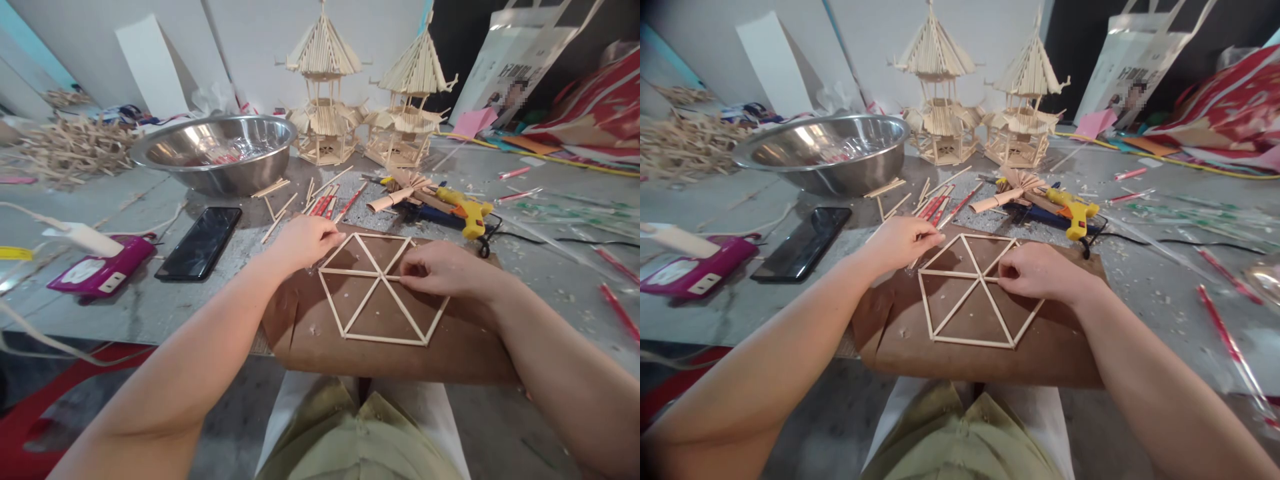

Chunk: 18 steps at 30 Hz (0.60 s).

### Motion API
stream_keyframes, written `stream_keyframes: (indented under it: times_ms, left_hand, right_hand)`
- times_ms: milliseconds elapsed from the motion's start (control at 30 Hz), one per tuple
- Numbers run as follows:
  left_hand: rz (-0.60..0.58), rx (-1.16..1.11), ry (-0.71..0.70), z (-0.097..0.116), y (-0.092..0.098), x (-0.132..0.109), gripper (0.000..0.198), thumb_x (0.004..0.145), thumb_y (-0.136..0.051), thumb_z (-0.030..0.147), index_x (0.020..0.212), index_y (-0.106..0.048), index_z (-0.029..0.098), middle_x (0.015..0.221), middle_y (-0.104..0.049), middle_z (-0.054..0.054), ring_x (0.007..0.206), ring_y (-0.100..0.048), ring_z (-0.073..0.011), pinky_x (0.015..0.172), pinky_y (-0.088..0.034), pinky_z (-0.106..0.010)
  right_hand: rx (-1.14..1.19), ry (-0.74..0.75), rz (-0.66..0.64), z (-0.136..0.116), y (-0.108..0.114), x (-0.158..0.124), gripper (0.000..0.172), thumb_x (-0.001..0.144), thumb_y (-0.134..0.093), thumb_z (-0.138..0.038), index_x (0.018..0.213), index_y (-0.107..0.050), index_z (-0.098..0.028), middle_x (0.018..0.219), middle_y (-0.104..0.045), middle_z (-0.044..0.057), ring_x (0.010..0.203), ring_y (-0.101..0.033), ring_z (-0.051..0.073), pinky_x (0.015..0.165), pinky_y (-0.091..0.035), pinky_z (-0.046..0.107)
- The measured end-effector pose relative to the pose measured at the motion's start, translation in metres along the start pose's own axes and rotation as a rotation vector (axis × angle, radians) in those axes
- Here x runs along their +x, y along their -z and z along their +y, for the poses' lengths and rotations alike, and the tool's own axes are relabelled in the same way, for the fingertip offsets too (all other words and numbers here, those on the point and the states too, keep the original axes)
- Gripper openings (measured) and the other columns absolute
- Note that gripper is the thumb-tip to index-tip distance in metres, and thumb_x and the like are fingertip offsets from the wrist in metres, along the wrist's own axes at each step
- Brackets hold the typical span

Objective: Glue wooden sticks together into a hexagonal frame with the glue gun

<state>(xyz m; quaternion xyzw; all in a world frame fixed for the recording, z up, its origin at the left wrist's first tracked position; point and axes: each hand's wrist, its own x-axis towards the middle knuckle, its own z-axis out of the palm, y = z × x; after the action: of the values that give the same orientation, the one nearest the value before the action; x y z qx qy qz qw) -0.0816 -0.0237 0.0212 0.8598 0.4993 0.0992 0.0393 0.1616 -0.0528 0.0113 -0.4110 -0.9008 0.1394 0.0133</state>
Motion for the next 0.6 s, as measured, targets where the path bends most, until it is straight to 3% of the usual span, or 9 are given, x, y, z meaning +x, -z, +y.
stream_keyframes:
  times_ms: [333,600]
  left_hand:
    - [-0.079,0.109,0.19,-0.012,-0.003,0.002,0.031,0.076,-0.041,0.044,0.076,-0.062,0.022,0.077,-0.063,-0.004,0.072,-0.055,-0.0185,0.06,-0.038,-0.027]
    - [-0.05,0.128,0.361,-0.025,-0.001,0.004,0.027,0.075,-0.041,0.039,0.081,-0.063,0.024,0.083,-0.064,-0.006,0.078,-0.058,-0.023,0.065,-0.042,-0.031]
  right_hand:
    - [-0.066,-0.039,0.003,0.003,0.003,-0.005,0.019,0.073,-0.046,-0.03,0.066,-0.06,-0.02,0.061,-0.061,0.001,0.055,-0.05,0.011,0.05,-0.029,0.022]
    - [-0.08,-0.12,0.046,0.008,0.003,-0.006,0.022,0.074,-0.045,-0.034,0.063,-0.058,-0.02,0.06,-0.061,0.001,0.052,-0.05,0.011,0.048,-0.029,0.022]
